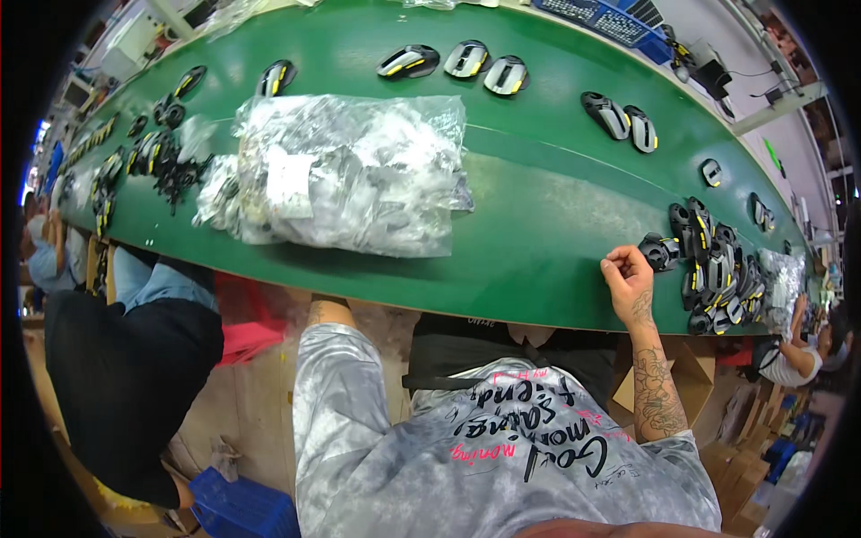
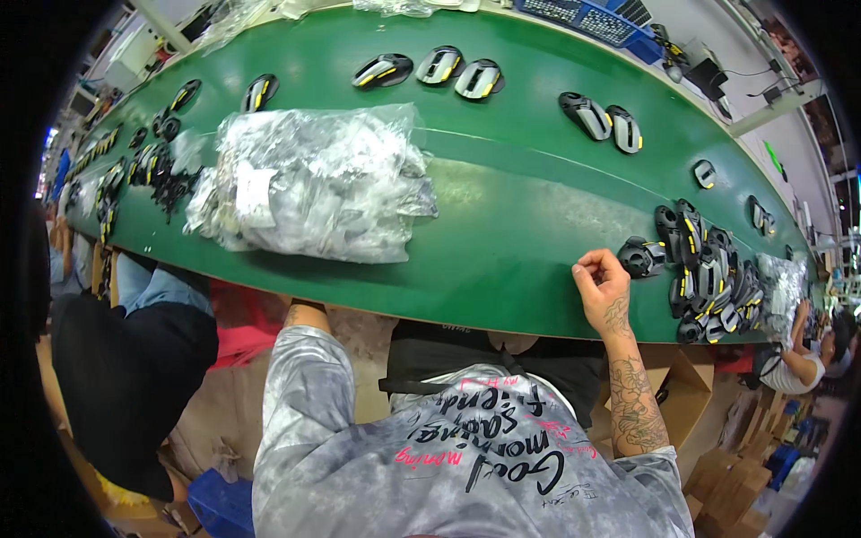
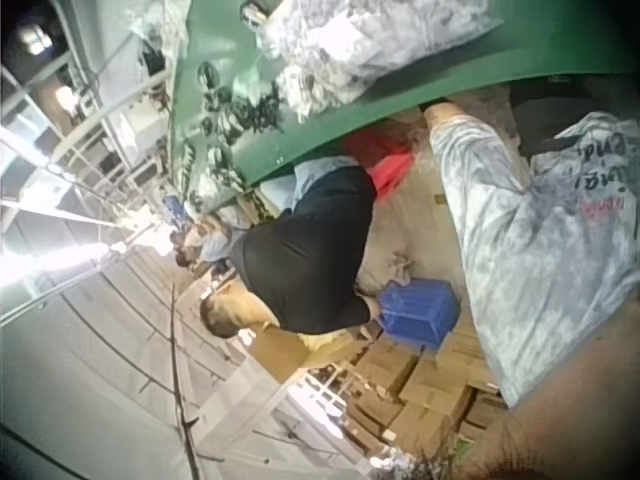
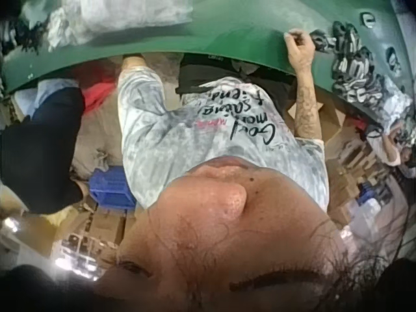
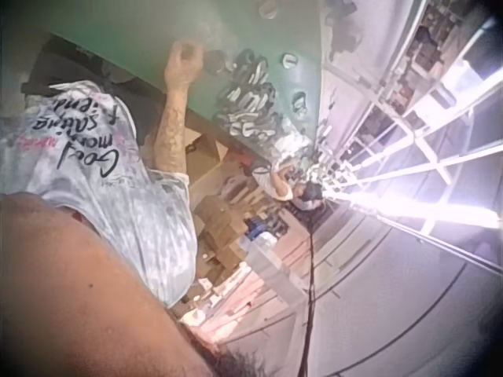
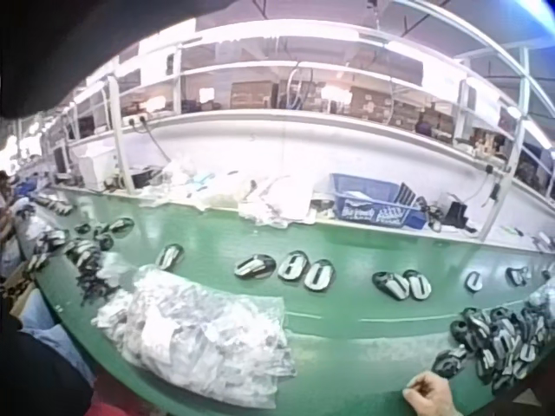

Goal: The person assembles small components onto plastic device shells by hand on a factory assembly line.

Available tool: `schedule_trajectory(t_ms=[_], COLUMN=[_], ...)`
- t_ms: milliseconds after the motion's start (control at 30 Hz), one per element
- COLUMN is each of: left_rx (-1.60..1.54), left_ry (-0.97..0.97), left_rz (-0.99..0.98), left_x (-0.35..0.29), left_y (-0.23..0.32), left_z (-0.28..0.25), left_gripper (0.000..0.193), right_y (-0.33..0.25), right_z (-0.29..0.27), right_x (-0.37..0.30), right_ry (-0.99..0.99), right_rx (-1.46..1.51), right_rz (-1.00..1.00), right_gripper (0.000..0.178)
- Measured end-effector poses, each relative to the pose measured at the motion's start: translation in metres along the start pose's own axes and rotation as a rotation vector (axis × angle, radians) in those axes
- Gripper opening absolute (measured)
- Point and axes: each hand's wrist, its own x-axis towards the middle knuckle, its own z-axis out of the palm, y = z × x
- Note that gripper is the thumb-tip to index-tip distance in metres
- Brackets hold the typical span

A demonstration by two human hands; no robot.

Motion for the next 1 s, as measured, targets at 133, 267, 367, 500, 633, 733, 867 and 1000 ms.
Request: schedule_trajectory(t_ms=[133, 267, 367, 500, 633, 733, 867, 1000], left_rx=[0.246, 0.516, 0.719, 1.016, 1.219, 1.520, 0.828, 0.083], left_ry=[-0.099, -0.186, -0.221, -0.225, -0.245, -0.605, -1.396, -1.253], left_rz=[0.113, 0.236, 0.349, 0.502, 0.623, -0.117, -0.180, -0.184], left_x=[0.001, 0.022, 0.053, 0.076, -0.010, -0.056, -0.169, -0.242], left_y=[-0.022, -0.041, -0.045, -0.039, -0.022, 0.084, 0.263, 0.287], left_z=[-0.031, -0.068, -0.108, -0.151, -0.170, -0.107, 0.007, 0.137], left_gripper=[0.023, 0.023, 0.024, 0.026, 0.028, 0.038, 0.025, 0.034], right_y=[-0.023, -0.078, -0.114, -0.131, -0.126, -0.096, -0.078, -0.072], right_z=[0.007, 0.059, 0.112, 0.173, 0.173, 0.114, 0.037, 0.005], right_x=[0.006, 0.035, 0.068, 0.093, 0.097, 0.091, 0.060, 0.025], right_ry=[-0.044, -0.266, -0.391, -0.426, -0.441, -0.223, -0.252, -0.236], right_rx=[-0.090, -0.154, -0.174, -0.168, -0.435, -0.272, 0.173, 0.478], right_rz=[-0.044, -0.270, -0.443, -0.539, -0.447, -0.485, -0.048, -0.006], right_gripper=[0.013, 0.024, 0.028, 0.026, 0.025, 0.028, 0.020, 0.016])
